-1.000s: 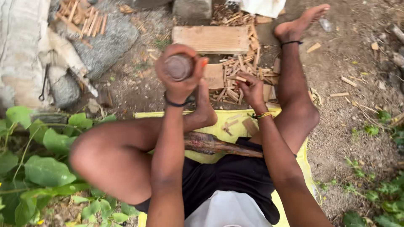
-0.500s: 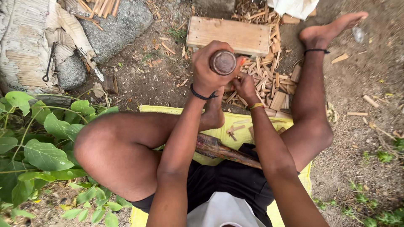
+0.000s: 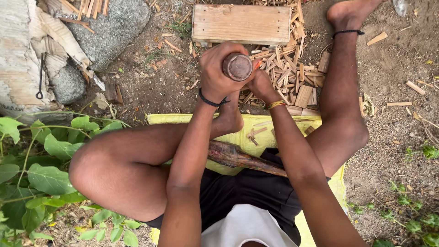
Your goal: The person sits on the ground and uses a wooden mallet to strike a cylindrical tool, splitting small pieces of wood into smaller fragments. The person repeatedly picks up wood pieces, positions them, and strikes them to create wood chips.
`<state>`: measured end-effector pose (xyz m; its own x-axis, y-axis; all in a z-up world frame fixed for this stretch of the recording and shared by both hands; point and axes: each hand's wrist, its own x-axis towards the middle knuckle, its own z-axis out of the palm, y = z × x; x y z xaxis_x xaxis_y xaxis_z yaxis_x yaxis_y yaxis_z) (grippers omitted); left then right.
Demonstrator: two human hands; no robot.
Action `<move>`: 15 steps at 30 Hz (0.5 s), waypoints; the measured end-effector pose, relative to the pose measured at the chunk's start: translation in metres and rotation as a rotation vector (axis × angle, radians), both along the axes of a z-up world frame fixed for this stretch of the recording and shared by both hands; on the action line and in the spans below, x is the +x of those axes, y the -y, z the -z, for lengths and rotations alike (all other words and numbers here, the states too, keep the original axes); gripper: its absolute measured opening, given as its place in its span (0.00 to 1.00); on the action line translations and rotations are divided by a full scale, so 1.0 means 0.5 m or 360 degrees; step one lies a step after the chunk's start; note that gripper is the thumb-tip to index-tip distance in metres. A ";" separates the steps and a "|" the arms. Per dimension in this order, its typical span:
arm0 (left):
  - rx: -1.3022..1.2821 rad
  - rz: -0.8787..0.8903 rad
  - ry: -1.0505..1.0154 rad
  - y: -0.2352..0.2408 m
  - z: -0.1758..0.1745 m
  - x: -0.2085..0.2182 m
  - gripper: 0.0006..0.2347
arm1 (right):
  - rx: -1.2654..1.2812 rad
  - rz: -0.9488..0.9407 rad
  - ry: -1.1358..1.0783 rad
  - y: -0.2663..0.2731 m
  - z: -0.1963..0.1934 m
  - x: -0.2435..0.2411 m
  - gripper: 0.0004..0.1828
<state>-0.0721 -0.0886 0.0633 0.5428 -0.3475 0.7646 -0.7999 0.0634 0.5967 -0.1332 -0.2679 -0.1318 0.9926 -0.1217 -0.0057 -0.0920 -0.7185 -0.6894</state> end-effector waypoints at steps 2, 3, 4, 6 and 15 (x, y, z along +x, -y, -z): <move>-0.0019 -0.0006 -0.0006 0.002 0.002 0.010 0.16 | -0.0050 -0.0012 0.0182 0.008 -0.019 -0.018 0.15; -0.0038 0.0002 -0.0022 0.005 0.005 0.018 0.15 | 0.0048 0.0012 0.0261 0.014 -0.029 -0.036 0.18; -0.0061 0.0008 -0.0049 0.007 0.011 0.020 0.15 | 0.0144 0.0034 0.0329 0.020 -0.038 -0.064 0.22; -0.0064 0.0020 -0.0118 0.006 0.019 0.022 0.13 | 0.0228 0.0129 -0.0129 0.024 -0.057 -0.127 0.25; -0.0048 0.0288 -0.0060 0.082 0.047 0.024 0.17 | 0.0270 -0.0778 -0.1207 -0.153 -0.090 -0.380 0.52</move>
<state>-0.0599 -0.1295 0.0397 0.5020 -0.4191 0.7565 -0.7509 0.2227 0.6217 -0.3231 -0.1914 -0.0870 0.6563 0.3725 -0.6562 -0.2755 -0.6914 -0.6679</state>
